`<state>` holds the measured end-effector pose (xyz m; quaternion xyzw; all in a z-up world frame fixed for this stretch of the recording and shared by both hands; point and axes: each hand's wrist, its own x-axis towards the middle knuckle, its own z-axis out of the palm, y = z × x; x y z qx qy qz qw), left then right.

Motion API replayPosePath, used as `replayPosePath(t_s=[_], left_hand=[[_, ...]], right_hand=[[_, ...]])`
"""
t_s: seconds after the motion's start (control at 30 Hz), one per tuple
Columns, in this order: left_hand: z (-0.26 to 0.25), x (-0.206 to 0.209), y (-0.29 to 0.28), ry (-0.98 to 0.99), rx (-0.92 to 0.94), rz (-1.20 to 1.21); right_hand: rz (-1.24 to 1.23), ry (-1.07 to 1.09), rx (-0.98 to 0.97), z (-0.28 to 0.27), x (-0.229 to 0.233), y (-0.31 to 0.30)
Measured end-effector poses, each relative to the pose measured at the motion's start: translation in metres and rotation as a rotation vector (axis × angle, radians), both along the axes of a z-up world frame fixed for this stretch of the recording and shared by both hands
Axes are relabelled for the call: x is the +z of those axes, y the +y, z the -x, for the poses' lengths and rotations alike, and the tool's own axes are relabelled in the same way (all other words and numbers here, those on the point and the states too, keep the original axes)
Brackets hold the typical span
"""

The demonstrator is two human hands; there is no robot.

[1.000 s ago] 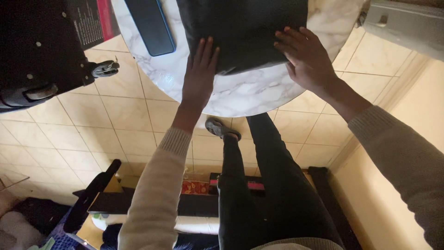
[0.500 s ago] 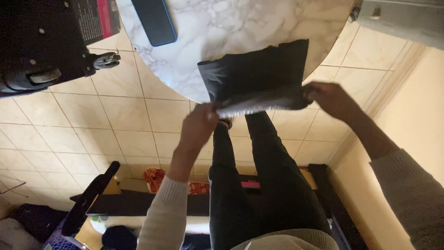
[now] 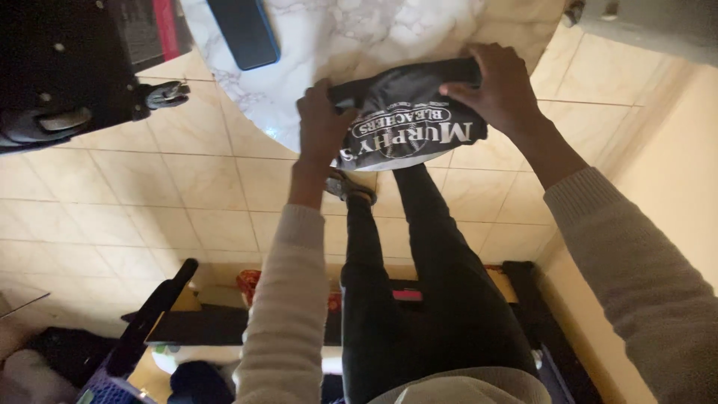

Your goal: The person folds a black t-shirt on a table and places it into a suitcase, then buttons and folds a blue plaid shirt.

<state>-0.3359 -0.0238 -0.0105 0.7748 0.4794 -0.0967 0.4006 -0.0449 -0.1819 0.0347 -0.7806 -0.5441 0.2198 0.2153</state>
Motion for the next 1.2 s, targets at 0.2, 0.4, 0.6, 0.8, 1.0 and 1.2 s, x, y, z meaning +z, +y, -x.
replayPosePath(t_s=[0.2,0.4,0.6,0.8,1.0,1.2], left_hand=[[0.000,-0.051,-0.005,0.183,-0.223,0.219],[-0.011,0.070,0.017,-0.205,-0.054,0.343],[-0.006,0.115,-0.007,-0.285,-0.240,-0.331],[0.039,0.044,-0.026,-0.250,-0.264,-0.183],[0.016,-0.017,-0.009,-0.258,0.666,0.297],[-0.003,-0.054,-0.044,0.053,0.497,0.370]], right_hand=[[0.298,0.251,0.248,0.019,-0.061,0.000],[0.263,0.363,0.154,-0.015,0.023,0.004],[-0.040,-0.030,0.228,-0.018,0.053,-0.001],[0.065,0.195,0.272,-0.035,-0.007,-0.041],[0.320,0.495,-0.448,-0.025,-0.043,-0.015],[0.310,0.488,-0.355,0.011,-0.045,-0.016]])
